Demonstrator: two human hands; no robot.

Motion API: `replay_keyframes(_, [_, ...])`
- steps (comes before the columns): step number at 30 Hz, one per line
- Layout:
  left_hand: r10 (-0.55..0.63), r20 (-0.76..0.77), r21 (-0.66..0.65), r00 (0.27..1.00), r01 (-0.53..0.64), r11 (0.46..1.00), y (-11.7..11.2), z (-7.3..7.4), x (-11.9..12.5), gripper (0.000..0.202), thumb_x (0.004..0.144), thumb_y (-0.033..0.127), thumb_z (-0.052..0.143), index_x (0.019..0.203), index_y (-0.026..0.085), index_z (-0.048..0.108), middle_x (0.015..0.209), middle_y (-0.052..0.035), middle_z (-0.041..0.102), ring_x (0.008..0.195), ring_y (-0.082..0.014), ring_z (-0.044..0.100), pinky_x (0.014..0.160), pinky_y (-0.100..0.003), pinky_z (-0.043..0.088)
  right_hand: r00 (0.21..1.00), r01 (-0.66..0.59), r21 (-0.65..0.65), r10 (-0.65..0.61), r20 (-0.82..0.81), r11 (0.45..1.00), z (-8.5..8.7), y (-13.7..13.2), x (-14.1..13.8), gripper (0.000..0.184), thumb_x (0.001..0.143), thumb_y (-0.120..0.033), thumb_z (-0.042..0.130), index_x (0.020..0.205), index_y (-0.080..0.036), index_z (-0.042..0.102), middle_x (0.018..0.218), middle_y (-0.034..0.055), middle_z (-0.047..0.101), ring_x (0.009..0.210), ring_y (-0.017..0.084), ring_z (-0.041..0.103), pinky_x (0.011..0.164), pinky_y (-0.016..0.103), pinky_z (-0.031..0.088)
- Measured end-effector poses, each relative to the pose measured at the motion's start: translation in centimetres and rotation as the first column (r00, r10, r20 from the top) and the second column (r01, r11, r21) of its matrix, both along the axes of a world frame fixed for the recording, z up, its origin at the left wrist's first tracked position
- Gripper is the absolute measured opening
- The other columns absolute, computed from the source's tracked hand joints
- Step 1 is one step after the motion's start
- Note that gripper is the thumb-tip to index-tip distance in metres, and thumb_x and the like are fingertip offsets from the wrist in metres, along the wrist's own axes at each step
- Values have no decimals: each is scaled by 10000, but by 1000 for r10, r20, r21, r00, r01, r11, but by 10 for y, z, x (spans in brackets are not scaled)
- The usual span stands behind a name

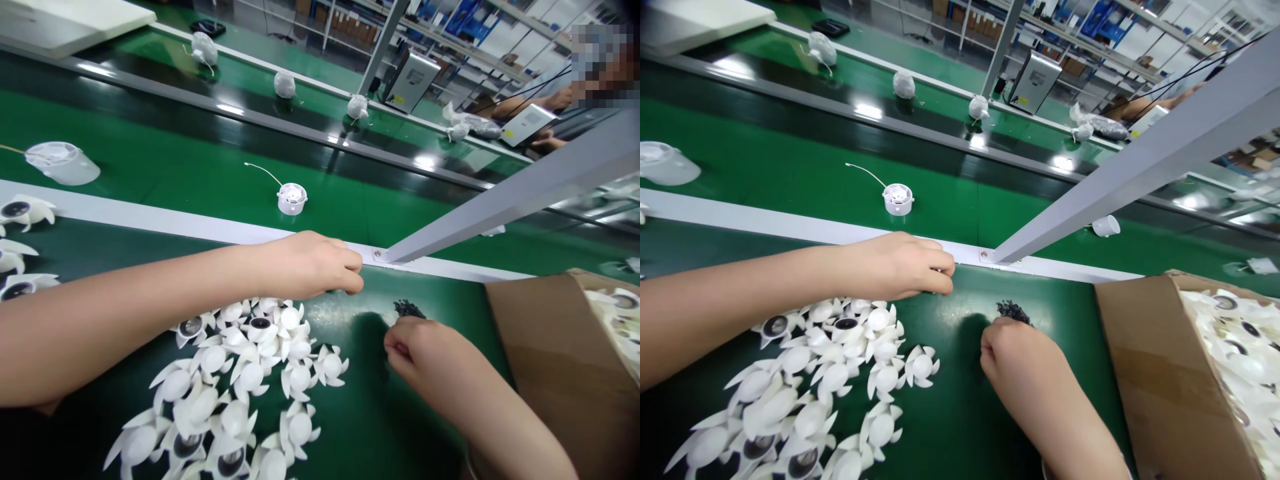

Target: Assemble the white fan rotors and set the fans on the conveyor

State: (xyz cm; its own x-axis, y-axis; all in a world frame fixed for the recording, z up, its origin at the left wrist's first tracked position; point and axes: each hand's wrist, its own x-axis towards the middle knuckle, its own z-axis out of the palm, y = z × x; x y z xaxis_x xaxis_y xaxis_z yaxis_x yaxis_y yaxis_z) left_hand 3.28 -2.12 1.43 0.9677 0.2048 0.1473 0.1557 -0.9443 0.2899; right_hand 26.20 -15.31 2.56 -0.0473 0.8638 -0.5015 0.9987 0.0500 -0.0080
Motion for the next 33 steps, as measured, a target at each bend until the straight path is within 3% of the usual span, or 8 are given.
replay_keyframes(5, [-50,-50,-170,997,41,985,-1,8,-1,218,834,142,647,1004,262,712,1049,27,704,885,-147,636,641,-284,407,975,-53,-11,49,-218,999,1,2,22,212,856,-153,503,714,-229,641,766,-17,638,659,136,556,618,282,386])
replay_keyframes(9, [-14,-45,-225,999,3,974,2,6,-2,259,833,210,704,1088,255,705,1026,17,711,893,-151,647,628,-277,400,961,-76,-30,65,-269,997,1,4,22,214,841,-149,524,699,-240,655,765,-25,648,656,128,567,598,259,398])
replay_keyframes(15, [20,-12,-249,1000,-23,968,9,1,-4,290,838,244,712,1126,264,690,1039,2,701,881,-152,645,614,-264,384,986,-95,33,99,-131,995,-5,0,7,212,806,-104,574,644,-223,639,724,-11,657,617,136,579,557,255,380])
replay_keyframes(21, [62,-36,-258,997,-69,964,12,-1,-3,268,844,251,706,1110,256,681,1091,-2,684,918,-150,636,640,-247,385,983,-54,87,37,180,995,-3,-6,-20,183,757,-56,607,626,-182,625,605,37,631,475,151,551,447,264,192])
replay_keyframes(26, [149,-46,-257,988,-156,954,16,-10,-5,400,848,402,712,1218,276,626,1193,-15,649,1027,-181,620,733,-248,401,971,12,94,-34,239,995,0,-5,-34,157,745,-58,596,641,-174,614,698,53,657,515,150,547,459,261,159])
replay_keyframes(29, [130,-63,-290,990,-142,946,19,-15,-6,374,839,408,719,1183,280,641,1194,-5,661,1058,-183,614,746,-243,399,990,24,119,-40,136,993,0,-2,-27,155,778,-100,579,649,-185,586,713,30,642,549,145,525,490,266,210])
replay_keyframes(33, [93,-49,-330,994,-104,938,19,-16,-3,303,823,349,736,1113,285,676,1129,22,695,1044,-171,621,747,-234,398,975,43,224,8,-223,974,-1,6,-16,118,757,-135,582,662,-203,583,688,-11,605,592,128,518,540,255,344])
